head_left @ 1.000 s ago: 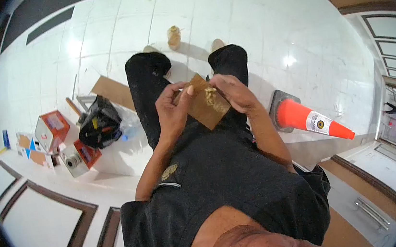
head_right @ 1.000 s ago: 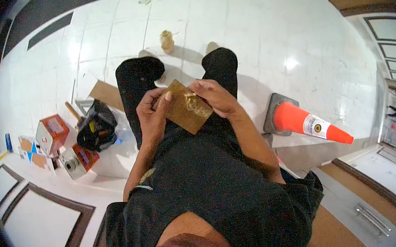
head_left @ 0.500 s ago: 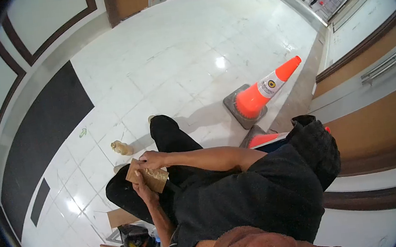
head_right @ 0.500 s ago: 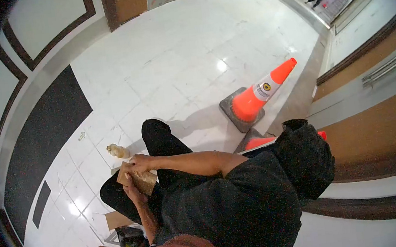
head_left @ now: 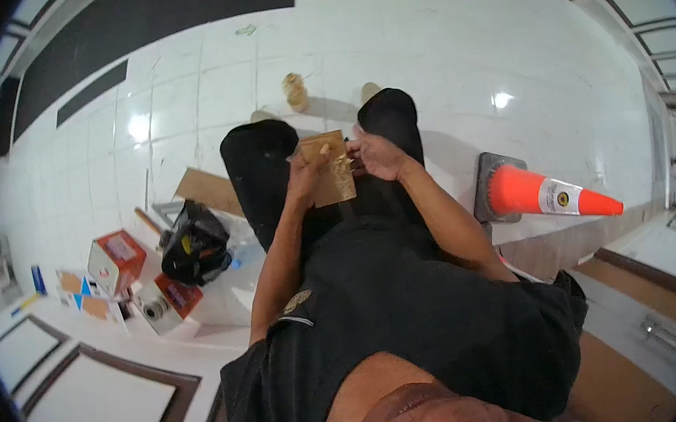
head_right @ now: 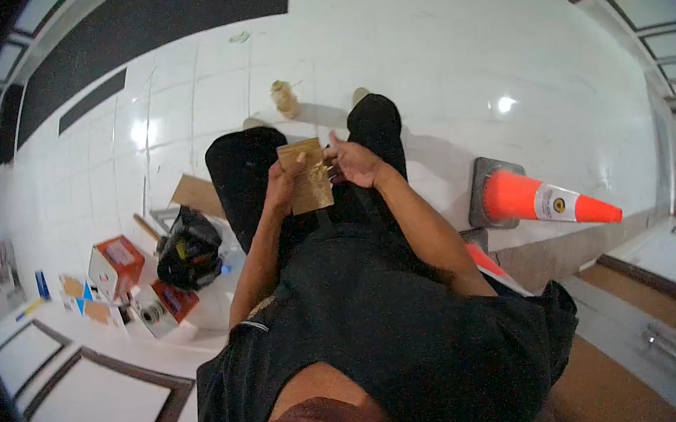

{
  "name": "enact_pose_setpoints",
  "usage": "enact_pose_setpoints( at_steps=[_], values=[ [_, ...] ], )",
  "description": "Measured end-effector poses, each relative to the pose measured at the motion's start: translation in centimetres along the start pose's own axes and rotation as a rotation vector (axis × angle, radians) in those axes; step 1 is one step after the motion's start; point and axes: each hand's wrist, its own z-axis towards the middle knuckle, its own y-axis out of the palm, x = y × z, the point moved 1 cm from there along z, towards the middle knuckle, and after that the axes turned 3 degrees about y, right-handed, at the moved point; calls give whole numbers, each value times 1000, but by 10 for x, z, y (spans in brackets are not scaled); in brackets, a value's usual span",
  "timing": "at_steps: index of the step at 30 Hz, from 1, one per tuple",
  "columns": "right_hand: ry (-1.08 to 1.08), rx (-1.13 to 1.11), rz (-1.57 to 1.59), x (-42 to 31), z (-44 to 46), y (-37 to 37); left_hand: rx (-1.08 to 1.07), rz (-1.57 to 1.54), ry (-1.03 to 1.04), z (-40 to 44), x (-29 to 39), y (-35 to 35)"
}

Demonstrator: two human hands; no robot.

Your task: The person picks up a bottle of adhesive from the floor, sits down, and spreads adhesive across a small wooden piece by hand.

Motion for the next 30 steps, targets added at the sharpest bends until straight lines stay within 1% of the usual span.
enact_pose_setpoints(
  at_steps=[1,2,3,5,6,7,9,11,13,15,16,18,20,22,23,24,25,27,28,30],
  values=[
    [24,-18,39,-4,1,0,-27,12,4,2,-1,-1],
    [38,116,-45,-9,8,0,-9,10,-6,10,-1,-1],
    [48,108,-41,-7,11,8,9,20,-5,14,-4,-2],
    [-36,200,-184,-8,8,16,26,33,-8,17,-10,-1],
    [-36,141,-186,-6,10,8,23,-23,-16,16,-10,1],
    [-31,140,-184,-3,11,0,19,-79,-23,16,-10,3],
    [-40,55,-251,0,12,-7,46,-70,-52,15,-7,4],
    [-31,35,-253,2,10,-10,71,-63,-83,12,-2,7],
    [-21,17,-259,-2,5,-6,51,-160,-116,10,0,8],
    [-47,-37,-62,-4,0,-2,33,-159,-78,10,3,9],
    [-46,-37,-61,-5,0,-1,14,-154,-40,10,5,10],
    [5,-47,192,-7,0,1,3,-142,-63,7,8,8],
    [48,6,202,-11,4,2,-14,-135,-91,8,6,6],
    [90,57,211,-8,10,0,-8,-61,-62,12,2,5],
    [31,108,123,-5,12,0,-9,-61,-62,13,0,5],
    [-28,157,33,1,13,-5,47,-76,-32,11,3,8],
    [-27,156,32,7,15,-12,104,-92,-3,11,5,9],
    [-65,44,-285,10,15,-13,147,-147,11,15,15,5],
    [-67,43,-286,9,11,-10,187,-201,29,16,21,3],
    [-211,96,-33,-4,-4,1,145,-148,60,12,42,3]
  ],
)
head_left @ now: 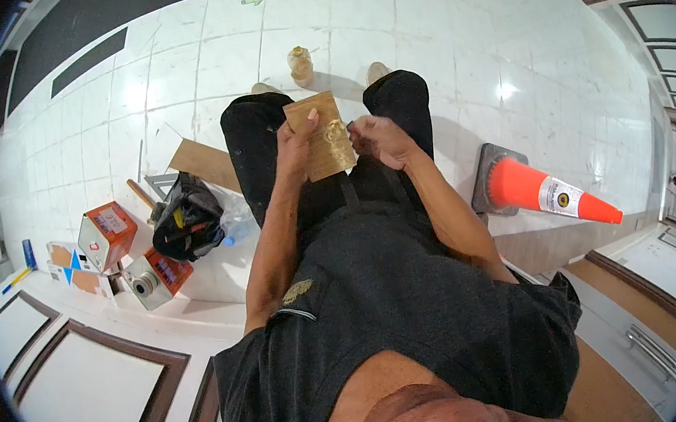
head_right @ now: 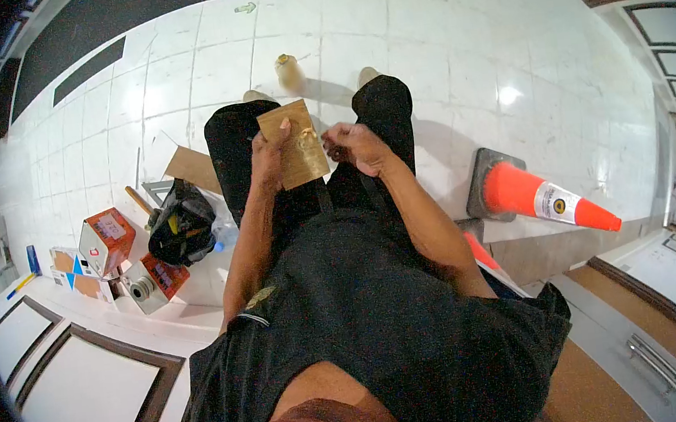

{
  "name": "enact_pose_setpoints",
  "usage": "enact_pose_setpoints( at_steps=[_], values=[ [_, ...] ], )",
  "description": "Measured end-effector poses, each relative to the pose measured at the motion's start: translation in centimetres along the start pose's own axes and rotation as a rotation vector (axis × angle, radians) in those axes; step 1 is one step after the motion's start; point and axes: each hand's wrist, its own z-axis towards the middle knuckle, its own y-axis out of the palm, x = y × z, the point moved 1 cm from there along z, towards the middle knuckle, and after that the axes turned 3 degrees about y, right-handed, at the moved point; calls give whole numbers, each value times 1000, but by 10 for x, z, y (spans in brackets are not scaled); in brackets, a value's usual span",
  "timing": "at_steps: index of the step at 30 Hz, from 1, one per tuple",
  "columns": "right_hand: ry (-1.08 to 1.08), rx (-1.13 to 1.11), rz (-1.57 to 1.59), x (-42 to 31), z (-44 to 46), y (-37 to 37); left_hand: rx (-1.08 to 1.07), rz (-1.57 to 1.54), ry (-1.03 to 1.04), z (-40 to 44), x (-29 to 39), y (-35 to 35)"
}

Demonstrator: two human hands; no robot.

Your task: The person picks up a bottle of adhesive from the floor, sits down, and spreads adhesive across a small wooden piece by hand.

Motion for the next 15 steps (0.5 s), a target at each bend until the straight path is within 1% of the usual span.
enact_pose_setpoints(
  at_steps=[1,2,3,4,5,7,8,9,11,13,15],
  values=[
    [0,1,-2,-17,-5,9,-44,49,26,-5,16,4],
    [0,25,110,-37,-12,20,-114,31,15,-10,28,7],
    [-2,51,225,-57,-22,31,-117,30,11,-16,37,11],
    [-46,59,129,-76,-30,49,-150,45,6,-21,45,15],
    [-53,67,132,-84,-34,59,-186,62,1,-25,51,20],
    [-217,80,-309,-96,-35,75,-171,63,25,-35,62,29],
    [-301,85,-358,-97,-36,80,-141,59,55,-39,68,34],
    [-303,78,-366,-100,-39,87,-137,54,64,-42,73,37],
    [-382,160,-353,-103,-51,100,-84,59,90,-55,80,44],
    [-405,161,-347,-96,-53,104,-53,26,106,-65,90,46],
    [-360,48,-34,-97,-61,112,-37,-1,117,-70,99,47]
  ],
)
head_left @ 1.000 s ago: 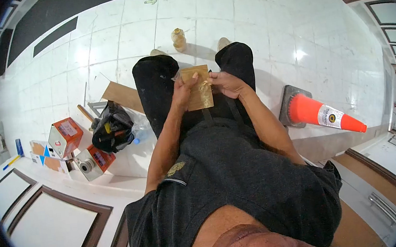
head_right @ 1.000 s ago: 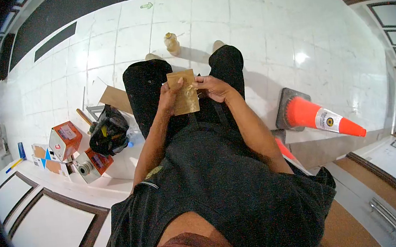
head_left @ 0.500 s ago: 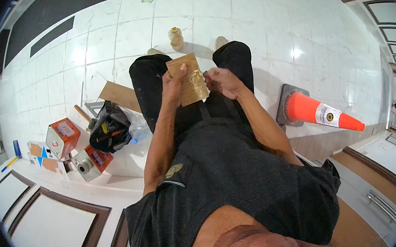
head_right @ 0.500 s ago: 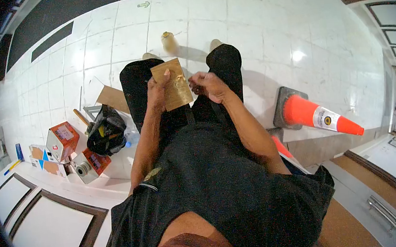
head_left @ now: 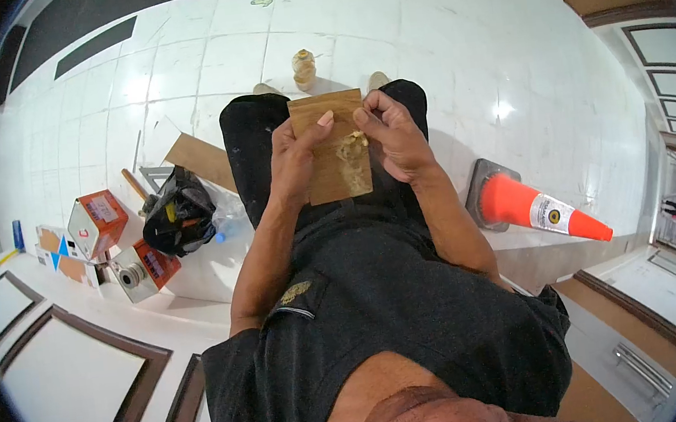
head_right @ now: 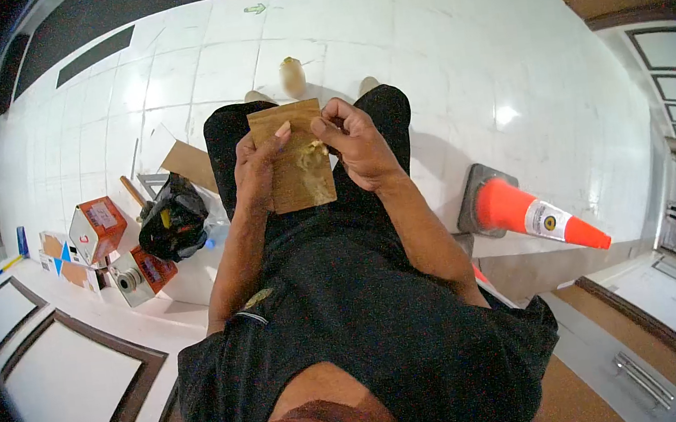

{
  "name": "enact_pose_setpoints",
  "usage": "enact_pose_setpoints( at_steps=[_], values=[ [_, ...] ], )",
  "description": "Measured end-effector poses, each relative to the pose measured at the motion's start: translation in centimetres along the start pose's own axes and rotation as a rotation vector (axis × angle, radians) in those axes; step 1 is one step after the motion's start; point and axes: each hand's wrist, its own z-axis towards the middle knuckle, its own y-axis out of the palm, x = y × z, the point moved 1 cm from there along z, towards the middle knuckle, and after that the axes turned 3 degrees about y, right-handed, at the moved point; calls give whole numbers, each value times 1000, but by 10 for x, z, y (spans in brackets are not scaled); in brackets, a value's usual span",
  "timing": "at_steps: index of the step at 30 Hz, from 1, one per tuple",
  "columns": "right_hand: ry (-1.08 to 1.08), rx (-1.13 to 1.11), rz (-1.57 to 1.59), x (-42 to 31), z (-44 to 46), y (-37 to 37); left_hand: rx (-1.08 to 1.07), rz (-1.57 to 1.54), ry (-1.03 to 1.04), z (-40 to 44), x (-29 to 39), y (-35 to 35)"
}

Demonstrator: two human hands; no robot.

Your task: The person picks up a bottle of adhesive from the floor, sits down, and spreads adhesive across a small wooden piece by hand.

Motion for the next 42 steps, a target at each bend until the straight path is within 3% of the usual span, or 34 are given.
enact_pose_setpoints(
  at_steps=[4,7,10,12,13,16,18,25,28,30,36,42],
  values=[
    [86,33,90,-31,-20,28,-23,-38,50,-8,19,6],
    [102,-83,174,-41,-22,19,-68,5,76,-11,32,10],
    [169,-116,423,-44,-16,11,-115,79,107,-15,37,14],
    [-107,-79,-73,-30,-11,4,-137,121,112,-19,35,17],
    [-90,31,-410,-37,-17,17,-121,105,170,-21,34,19],
    [-168,40,-237,-40,-21,43,-98,69,239,-19,32,20],
    [-162,30,-326,-38,-24,41,-89,49,251,-18,33,17],
    [69,-105,104,-53,-29,35,-20,78,210,-17,42,7],
    [5,-122,149,-44,-20,27,-38,110,208,-21,41,9],
    [-118,24,-434,-35,-14,31,-48,109,238,-20,42,11],
    [-67,-30,-169,-35,-22,49,82,-40,198,-19,48,13],
    [91,-163,129,-37,-20,25,12,50,247,-11,45,13]
  ],
)
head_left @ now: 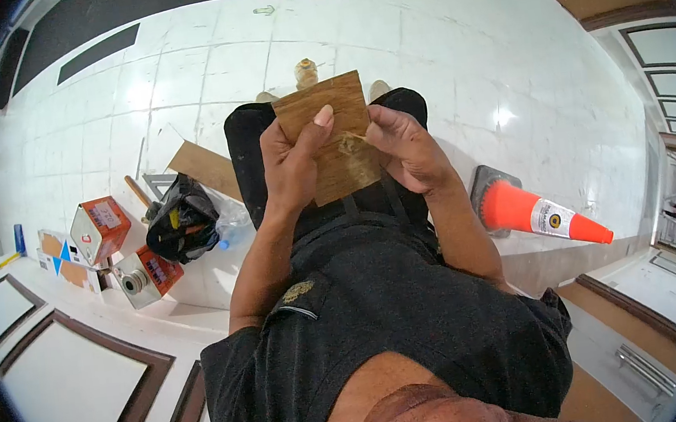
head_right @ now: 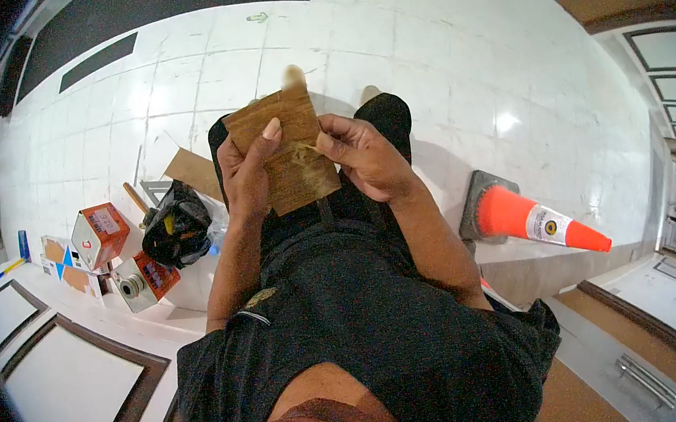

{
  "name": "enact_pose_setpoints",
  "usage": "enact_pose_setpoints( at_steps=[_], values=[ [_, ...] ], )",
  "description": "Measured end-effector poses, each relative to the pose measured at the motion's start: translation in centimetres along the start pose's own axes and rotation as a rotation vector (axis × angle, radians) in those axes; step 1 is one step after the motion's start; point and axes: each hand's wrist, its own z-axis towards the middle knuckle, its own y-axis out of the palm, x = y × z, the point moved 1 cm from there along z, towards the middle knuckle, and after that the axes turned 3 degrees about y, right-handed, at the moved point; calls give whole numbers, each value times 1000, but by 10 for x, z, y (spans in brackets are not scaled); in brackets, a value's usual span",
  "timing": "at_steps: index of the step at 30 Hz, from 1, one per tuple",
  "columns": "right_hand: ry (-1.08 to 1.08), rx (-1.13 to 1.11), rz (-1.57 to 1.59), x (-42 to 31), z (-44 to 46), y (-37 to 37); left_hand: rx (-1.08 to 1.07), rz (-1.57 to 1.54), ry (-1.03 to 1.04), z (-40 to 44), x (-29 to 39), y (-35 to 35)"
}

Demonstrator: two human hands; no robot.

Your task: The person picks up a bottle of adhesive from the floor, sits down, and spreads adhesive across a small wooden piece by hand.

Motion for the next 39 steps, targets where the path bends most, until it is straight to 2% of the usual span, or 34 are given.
enact_pose_setpoints(
  at_steps=[2,4,5,8,10,11,15,17,21,23,26,27,29,35,39],
  values=[
    [18,-25,32,4,3,-8,-12,20,36,-1,1,3],
    [35,58,266,9,9,-6,-9,15,37,-2,0,2],
    [31,61,268,7,11,-6,2,7,42,-2,0,1],
    [2,18,70,3,16,-2,9,30,59,-3,-6,-2],
    [-116,158,-430,3,18,11,5,19,77,-4,-7,0],
    [-70,180,-510,-2,17,23,1,6,95,-5,-7,1],
    [-165,221,-525,10,15,30,53,-79,112,-2,-8,-2],
    [-140,211,-588,12,13,27,-13,35,180,0,-10,-6],
    [-126,142,-495,2,4,25,-10,46,181,2,-8,-2],
    [-152,34,-331,-9,-4,29,-19,26,213,4,0,4],
    [-203,-18,-424,-6,3,17,-57,99,233,4,-9,-4],
    [-206,-18,-423,-5,6,20,-59,100,235,3,-9,-3],
    [-62,251,-463,3,13,28,-32,52,245,0,-9,0],
    [-194,221,-512,16,12,34,52,85,303,-3,-10,-2],
    [-118,107,-444,13,5,25,72,16,235,-3,-14,-4]
  ],
)
